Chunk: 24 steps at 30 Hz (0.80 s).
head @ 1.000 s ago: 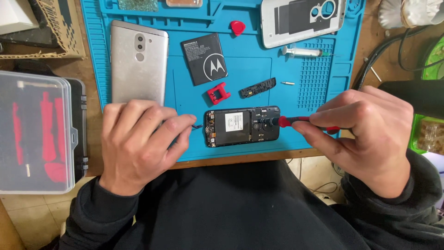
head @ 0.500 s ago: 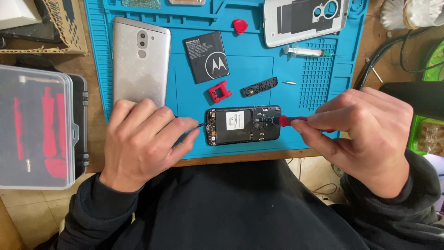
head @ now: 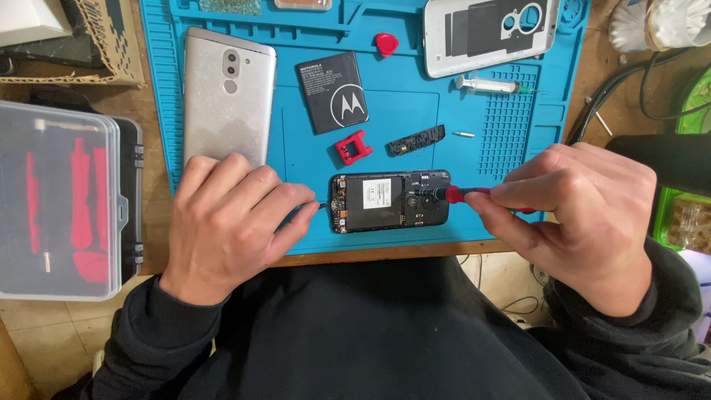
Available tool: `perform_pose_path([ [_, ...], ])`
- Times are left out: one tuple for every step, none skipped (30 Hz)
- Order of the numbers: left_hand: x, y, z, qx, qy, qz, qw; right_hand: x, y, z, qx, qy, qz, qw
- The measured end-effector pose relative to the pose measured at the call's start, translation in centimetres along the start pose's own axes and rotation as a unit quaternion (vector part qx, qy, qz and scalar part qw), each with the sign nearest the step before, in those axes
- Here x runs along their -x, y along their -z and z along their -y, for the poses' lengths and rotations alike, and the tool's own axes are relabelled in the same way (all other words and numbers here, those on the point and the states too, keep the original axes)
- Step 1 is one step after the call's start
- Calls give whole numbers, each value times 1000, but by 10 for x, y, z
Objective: Repairing a mobile phone by unscrewing internal components and manipulating parts on a repair bench
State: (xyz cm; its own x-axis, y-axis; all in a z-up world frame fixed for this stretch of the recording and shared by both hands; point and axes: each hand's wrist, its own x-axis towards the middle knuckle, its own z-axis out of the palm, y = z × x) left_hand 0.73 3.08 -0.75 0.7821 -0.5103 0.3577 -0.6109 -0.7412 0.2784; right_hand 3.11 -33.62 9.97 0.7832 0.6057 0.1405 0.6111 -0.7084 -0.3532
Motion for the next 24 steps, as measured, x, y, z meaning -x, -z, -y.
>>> perform_pose_path([
  [0, 0, 0, 0, 0, 0, 1000, 1, -1, -1, 0, 0, 0, 1000],
  [1, 0, 0, -4, -2, -1, 1000, 2, -2, -2, 3, 4, -4, 1000],
  [0, 0, 0, -7, -4, -2, 1000, 4, -3, -3, 7, 7, -7, 1000],
  [0, -1, 0, -7, -5, -2, 1000, 0, -1, 0, 7, 7, -8, 1000],
  [-1, -1, 0, -5, -2, -2, 1000, -3, 0, 2, 4, 12, -6, 1000],
  [-1, 0, 0, -3, 1, -1, 1000, -7, 1, 5, 0, 17, -4, 1000],
  [-1, -1, 0, -4, 2, -1, 1000, -8, 4, 7, -1, 18, -4, 1000],
  [-1, -1, 0, -7, -1, -3, 1000, -9, 7, 10, 34, 59, 9, 998],
  [0, -1, 0, -9, -3, -5, 1000, -10, 9, 12, 69, 100, 22, 992],
  [0, 0, -1, -10, -2, -4, 1000, -16, 12, 20, 67, 101, 22, 992],
  [0, 0, -1, -6, 0, -2, 1000, -22, 14, 28, 96, 109, 33, 989],
  [-2, 1, -1, -3, 2, 0, 1000, -28, 17, 36, 124, 117, 45, 984],
  [-4, 3, -1, -5, -3, -6, 1000, -32, 18, 41, 130, 116, 39, 984],
  [-6, 5, -2, 4, 3, 0, 1000, -37, 19, 46, 147, 110, 49, 982],
  [-6, 7, -3, 14, 10, 6, 1000, -40, 20, 52, 164, 102, 59, 979],
  [-7, 6, -2, 12, 5, 1, 1000, -40, 21, 56, 169, 102, 55, 979],
  [-7, 5, -2, 8, 4, 1, 1000, -39, 23, 60, 159, 97, 92, 978],
  [-6, 4, -2, 3, 3, 1, 1000, -38, 23, 65, 149, 92, 130, 976],
  [-4, 3, -3, 5, 3, 3, 1000, -37, 24, 64, 148, 91, 131, 976],
  [-2, 2, -2, 1, 2, -1, 1000, -35, 25, 63, 164, 80, 133, 974],
  [-2, 1, -2, -4, 1, -6, 1000, -35, 27, 62, 181, 69, 133, 972],
  [-3, 2, -2, -4, 2, -7, 1000, -31, 25, 58, 182, 69, 134, 972],
  [-3, 2, -3, -3, 3, -6, 1000, -27, 23, 54, 212, 44, 122, 969],
  [-3, 3, -3, -2, 5, -6, 1000, -24, 21, 50, 242, 18, 109, 964],
])
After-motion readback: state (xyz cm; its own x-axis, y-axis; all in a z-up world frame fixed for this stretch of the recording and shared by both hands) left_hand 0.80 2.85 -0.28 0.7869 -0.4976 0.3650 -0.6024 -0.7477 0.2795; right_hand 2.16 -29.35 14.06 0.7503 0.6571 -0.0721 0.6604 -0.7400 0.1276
